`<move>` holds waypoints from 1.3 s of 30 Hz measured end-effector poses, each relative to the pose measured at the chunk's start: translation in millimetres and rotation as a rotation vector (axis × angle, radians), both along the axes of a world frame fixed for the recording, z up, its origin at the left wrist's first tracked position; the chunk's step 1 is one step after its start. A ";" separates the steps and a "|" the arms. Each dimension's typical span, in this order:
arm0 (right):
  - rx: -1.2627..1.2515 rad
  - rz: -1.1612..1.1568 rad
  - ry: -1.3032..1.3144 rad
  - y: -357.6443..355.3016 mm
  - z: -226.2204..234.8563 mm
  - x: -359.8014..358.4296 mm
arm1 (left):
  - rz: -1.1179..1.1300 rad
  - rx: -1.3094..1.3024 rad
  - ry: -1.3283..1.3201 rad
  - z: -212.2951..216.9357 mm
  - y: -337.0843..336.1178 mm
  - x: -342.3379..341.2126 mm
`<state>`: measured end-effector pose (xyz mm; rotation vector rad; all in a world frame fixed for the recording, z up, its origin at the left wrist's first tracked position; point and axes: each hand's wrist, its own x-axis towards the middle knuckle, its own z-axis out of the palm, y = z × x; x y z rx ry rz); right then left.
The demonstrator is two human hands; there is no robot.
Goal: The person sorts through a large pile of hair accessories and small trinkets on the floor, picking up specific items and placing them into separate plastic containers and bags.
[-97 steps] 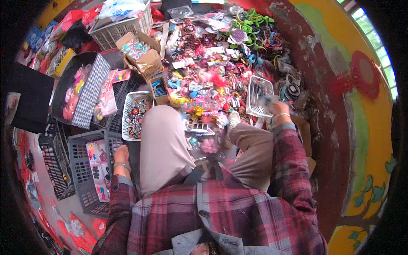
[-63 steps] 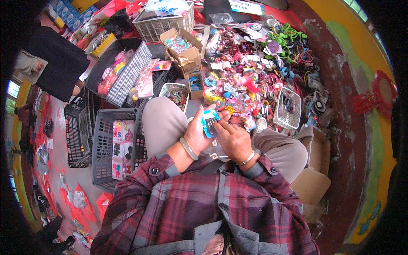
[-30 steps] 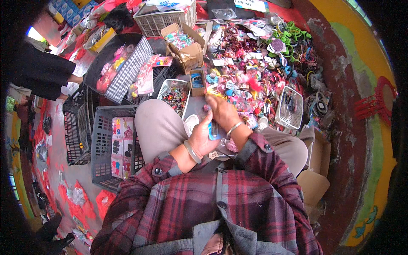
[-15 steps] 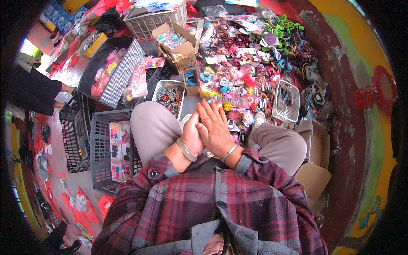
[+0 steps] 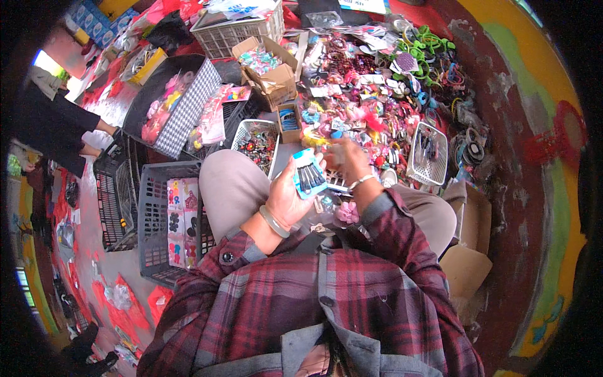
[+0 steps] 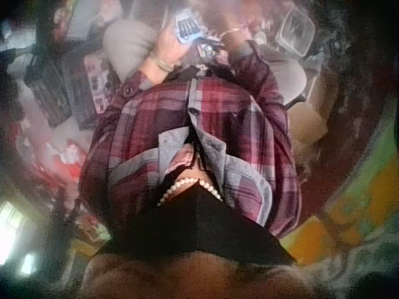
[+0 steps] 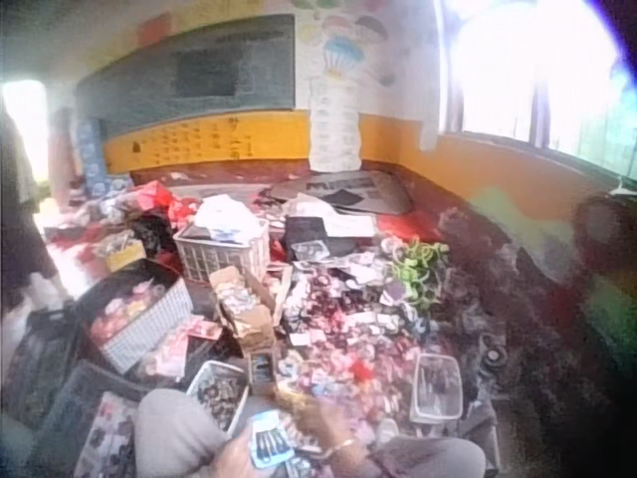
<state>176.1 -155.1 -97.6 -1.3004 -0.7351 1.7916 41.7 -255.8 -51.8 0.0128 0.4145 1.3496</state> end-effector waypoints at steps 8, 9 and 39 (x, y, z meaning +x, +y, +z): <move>1.281 0.334 -1.071 -86.5 49.3 -35.8 | -0.028 0.051 -0.077 5.0 1.9 9.6; 1.232 0.338 -1.044 -84.4 49.2 -36.2 | -0.025 0.055 -0.039 6.9 0.2 8.6; 1.278 0.256 -0.789 -73.6 89.1 -29.7 | 0.083 0.198 0.058 16.2 17.2 -13.5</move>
